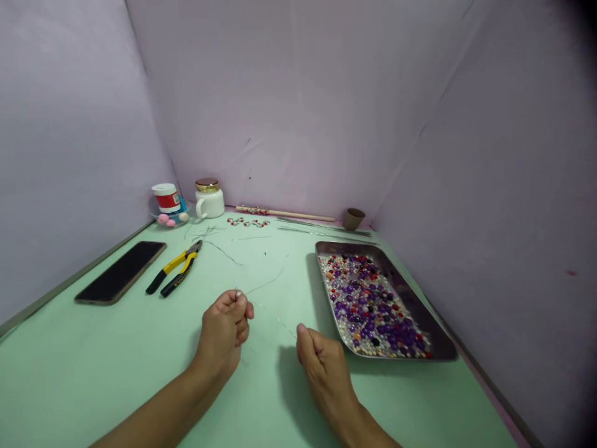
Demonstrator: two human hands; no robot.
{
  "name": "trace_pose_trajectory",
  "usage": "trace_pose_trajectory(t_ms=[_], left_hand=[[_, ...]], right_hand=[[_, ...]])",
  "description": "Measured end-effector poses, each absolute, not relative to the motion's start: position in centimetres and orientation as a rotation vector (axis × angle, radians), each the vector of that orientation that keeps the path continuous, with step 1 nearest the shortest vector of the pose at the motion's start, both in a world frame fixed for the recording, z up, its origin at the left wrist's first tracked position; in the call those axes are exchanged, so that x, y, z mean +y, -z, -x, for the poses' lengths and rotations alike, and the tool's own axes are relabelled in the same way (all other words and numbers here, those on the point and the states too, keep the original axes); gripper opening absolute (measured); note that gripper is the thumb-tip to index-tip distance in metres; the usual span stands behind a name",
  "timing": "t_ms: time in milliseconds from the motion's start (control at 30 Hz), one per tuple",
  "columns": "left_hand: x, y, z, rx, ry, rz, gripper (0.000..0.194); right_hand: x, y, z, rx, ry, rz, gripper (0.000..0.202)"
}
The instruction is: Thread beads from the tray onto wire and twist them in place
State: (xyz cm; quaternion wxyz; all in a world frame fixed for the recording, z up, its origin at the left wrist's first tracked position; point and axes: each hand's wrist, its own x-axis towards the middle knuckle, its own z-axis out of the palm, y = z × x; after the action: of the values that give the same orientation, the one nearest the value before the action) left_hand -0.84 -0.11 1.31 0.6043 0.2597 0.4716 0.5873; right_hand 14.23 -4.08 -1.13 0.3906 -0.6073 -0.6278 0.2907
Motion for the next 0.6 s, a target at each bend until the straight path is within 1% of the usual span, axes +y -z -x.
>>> trace_pose_trajectory(t_ms=[67, 133, 200, 233, 300, 400, 533, 600], left_hand=[[0.0, -1.3, 1.0, 1.108, -1.370, -0.584, 0.016], [0.2, -1.5, 1.2, 1.128, -1.391, -0.571, 0.017], [0.4, -1.6, 1.4, 1.144, -1.413, -0.563, 0.018], [0.4, -1.7, 1.5, 1.152, -1.419, -0.561, 0.018], [0.4, -1.7, 1.6, 1.164, -1.417, -0.562, 0.017], [0.3, -1.7, 1.5, 1.170, -1.395, -0.580, 0.017], [0.0, -1.6, 1.2, 1.175, -1.384, -0.583, 0.017], [0.0, -1.6, 1.1, 1.182, -1.388, -0.578, 0.016]], right_hand=[[-4.0, 0.7, -14.4, -1.578, -0.848, 1.510, 0.048], [-4.1, 0.2, -14.6, -1.612, -0.824, 1.466, 0.042], [-4.3, -0.1, -14.6, -1.663, -0.679, 1.442, 0.026], [-4.4, -0.1, -14.6, -1.693, -0.586, 1.431, 0.023], [-4.6, 0.2, -14.5, -1.749, -0.420, 1.395, 0.024], [-4.7, 0.6, -14.4, -1.800, -0.241, 1.318, 0.020], [-4.6, 0.6, -14.6, -1.835, -0.133, 1.258, 0.007], [-4.6, 0.5, -14.7, -1.842, -0.118, 1.261, 0.006]])
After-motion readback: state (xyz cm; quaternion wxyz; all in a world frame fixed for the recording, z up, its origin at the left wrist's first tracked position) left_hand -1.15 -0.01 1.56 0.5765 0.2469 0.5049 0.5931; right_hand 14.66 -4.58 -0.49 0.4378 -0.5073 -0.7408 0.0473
